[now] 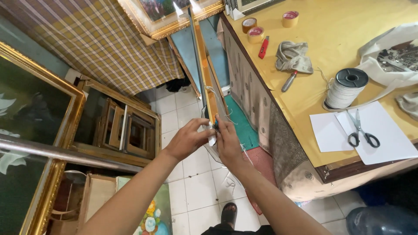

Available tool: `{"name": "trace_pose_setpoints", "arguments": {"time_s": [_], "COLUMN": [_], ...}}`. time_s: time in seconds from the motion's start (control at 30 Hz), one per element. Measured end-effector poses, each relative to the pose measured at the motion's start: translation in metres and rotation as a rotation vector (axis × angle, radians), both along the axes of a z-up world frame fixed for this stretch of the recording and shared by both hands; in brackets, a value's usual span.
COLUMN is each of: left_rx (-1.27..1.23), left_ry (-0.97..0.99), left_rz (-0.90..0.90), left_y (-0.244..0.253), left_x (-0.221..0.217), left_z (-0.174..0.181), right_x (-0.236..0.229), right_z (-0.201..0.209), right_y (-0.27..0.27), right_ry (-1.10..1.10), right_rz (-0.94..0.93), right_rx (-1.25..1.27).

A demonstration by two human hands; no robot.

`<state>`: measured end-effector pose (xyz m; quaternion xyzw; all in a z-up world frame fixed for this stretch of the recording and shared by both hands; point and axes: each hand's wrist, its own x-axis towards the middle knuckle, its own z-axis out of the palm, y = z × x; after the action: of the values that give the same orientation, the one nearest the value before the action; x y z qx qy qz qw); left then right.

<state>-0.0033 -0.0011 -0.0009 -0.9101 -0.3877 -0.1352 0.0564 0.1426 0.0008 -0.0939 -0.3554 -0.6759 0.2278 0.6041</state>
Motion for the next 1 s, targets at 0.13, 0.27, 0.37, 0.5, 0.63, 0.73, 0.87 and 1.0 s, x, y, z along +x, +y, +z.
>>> {"name": "trace_pose_setpoints", "arguments": {"time_s": [0.13, 0.27, 0.37, 0.5, 0.63, 0.73, 0.87, 1.0], "left_rx": [-0.002, -0.003, 0.008, 0.056, 0.068, 0.076, 0.055, 0.064], "left_ry": [0.003, 0.007, 0.039, 0.101, 0.134, 0.107, 0.074, 0.063], "left_rz": [0.006, 0.01, 0.0, -0.049, -0.049, -0.051, -0.073, -0.065], "left_y": [-0.002, 0.0, 0.003, 0.008, 0.01, 0.012, 0.011, 0.009], "left_x": [-0.001, -0.003, -0.003, -0.01, -0.016, -0.02, -0.023, -0.025], "left_z": [0.0, 0.0, 0.002, 0.002, 0.002, 0.0, -0.003, -0.004], "right_x": [0.001, 0.005, 0.011, 0.016, 0.016, 0.01, 0.007, 0.006], "right_z": [0.005, 0.009, 0.014, 0.019, 0.016, 0.012, 0.009, 0.019], "right_y": [-0.002, 0.001, 0.003, 0.002, 0.003, 0.008, 0.012, 0.011], "right_ry": [-0.001, -0.062, -0.119, -0.201, -0.231, -0.169, -0.18, -0.224], "right_rz": [0.032, 0.069, 0.11, 0.234, 0.307, 0.313, 0.275, 0.248], "right_rx": [0.019, 0.076, 0.101, 0.103, 0.033, -0.04, 0.055, 0.087]}}
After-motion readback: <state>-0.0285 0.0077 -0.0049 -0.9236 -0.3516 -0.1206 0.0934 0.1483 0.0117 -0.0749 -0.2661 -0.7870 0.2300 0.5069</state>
